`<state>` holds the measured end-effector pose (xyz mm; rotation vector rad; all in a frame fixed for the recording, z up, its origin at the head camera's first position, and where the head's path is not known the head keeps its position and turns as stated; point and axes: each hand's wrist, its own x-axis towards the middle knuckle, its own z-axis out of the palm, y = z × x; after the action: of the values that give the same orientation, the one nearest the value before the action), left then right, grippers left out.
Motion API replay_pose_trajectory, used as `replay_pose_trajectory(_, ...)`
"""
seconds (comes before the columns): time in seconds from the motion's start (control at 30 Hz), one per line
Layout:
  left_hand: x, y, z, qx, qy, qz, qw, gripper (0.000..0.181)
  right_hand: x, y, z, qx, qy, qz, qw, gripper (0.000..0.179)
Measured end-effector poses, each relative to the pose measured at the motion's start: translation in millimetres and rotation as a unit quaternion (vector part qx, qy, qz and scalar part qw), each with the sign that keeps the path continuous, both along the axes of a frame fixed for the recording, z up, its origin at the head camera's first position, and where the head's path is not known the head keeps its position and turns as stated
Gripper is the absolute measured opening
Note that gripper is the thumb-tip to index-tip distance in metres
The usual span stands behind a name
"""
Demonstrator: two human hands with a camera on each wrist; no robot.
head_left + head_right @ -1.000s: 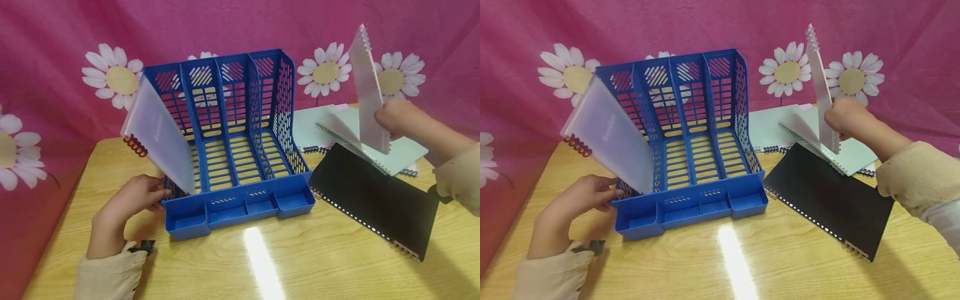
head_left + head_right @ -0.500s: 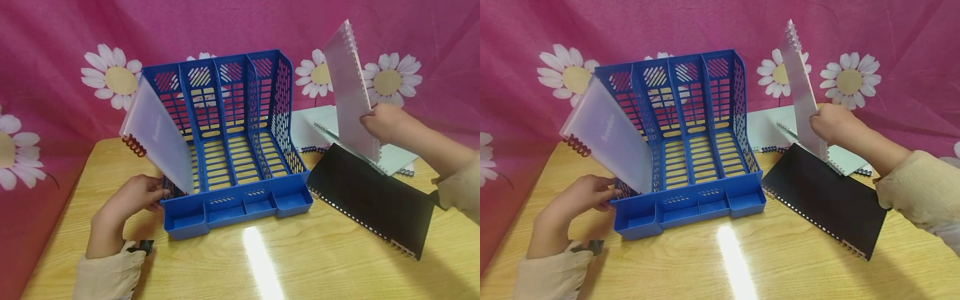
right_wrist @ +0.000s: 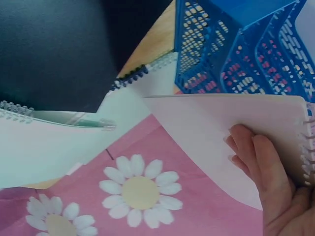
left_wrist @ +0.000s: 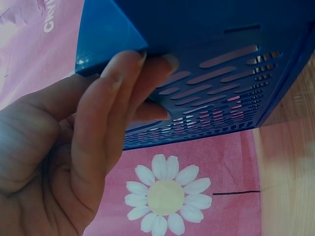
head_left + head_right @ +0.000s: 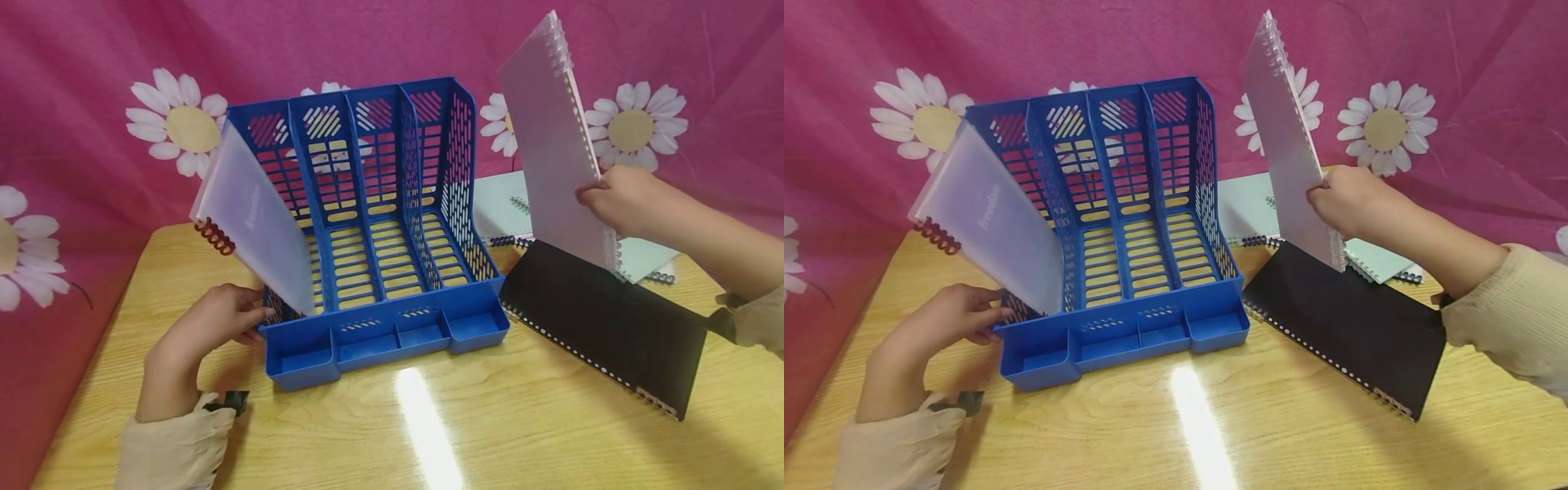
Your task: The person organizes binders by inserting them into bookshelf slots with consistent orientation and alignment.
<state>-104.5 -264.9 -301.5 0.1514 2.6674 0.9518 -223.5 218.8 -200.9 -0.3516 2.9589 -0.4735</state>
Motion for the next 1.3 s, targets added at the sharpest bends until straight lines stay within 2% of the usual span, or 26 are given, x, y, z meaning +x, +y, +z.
replay_pose_trajectory(0.2, 1.4, -1.0, 1.7, 0.003, 0.002, 0.004, 1.0, 0.029, 10.9, -13, 10.5, 0.0, 0.017, 0.008, 0.9998, 0.043)
replay_pose_trajectory(0.37, 2.7, -2.1, 0.1, -0.001, 0.004, 0.004, 1.0, 0.029, 20.7, -26, 18.3, -0.009, 0.01, 0.021, 0.9997, 0.048)
replay_pose_trajectory(0.67, 3.7, 1.6, -3.5, 0.008, 0.006, 0.005, 0.9999, 0.023, 40.2, -39, 21.1, -0.018, 0.004, 0.032, 0.9993, 0.042)
replay_pose_trajectory(0.87, 3.0, 2.8, -3.4, 0.005, 0.006, 0.007, 0.9999, 0.022, 47.3, -53, 21.0, -0.032, 0.005, 0.056, 0.9979, 0.034)
replay_pose_trajectory(0.93, 2.8, 1.7, -3.0, 0.007, 0.007, 0.006, 0.9999, 0.023, 49.3, -61, 21.2, -0.048, 0.012, 0.071, 0.9963, 0.032)
replay_pose_trajectory(1.07, 2.0, 0.1, -0.8, 0.004, 0.013, 0.002, 0.9999, 0.023, 55.3, -78, 22.5, -0.046, 0.039, 0.099, 0.9933, 0.035)
replay_pose_trajectory(1.17, 1.0, 0.4, 0.8, 0.005, 0.011, 0.003, 0.9999, 0.022, 60.6, -91, 23.3, -0.048, 0.024, 0.107, 0.9928, 0.037)
replay_pose_trajectory(1.3, -1.2, 0.6, 2.2, 0.011, 0.008, 0.006, 0.9999, 0.019, 63.7, -107, 24.0, -0.075, -0.012, 0.122, 0.9895, 0.042)
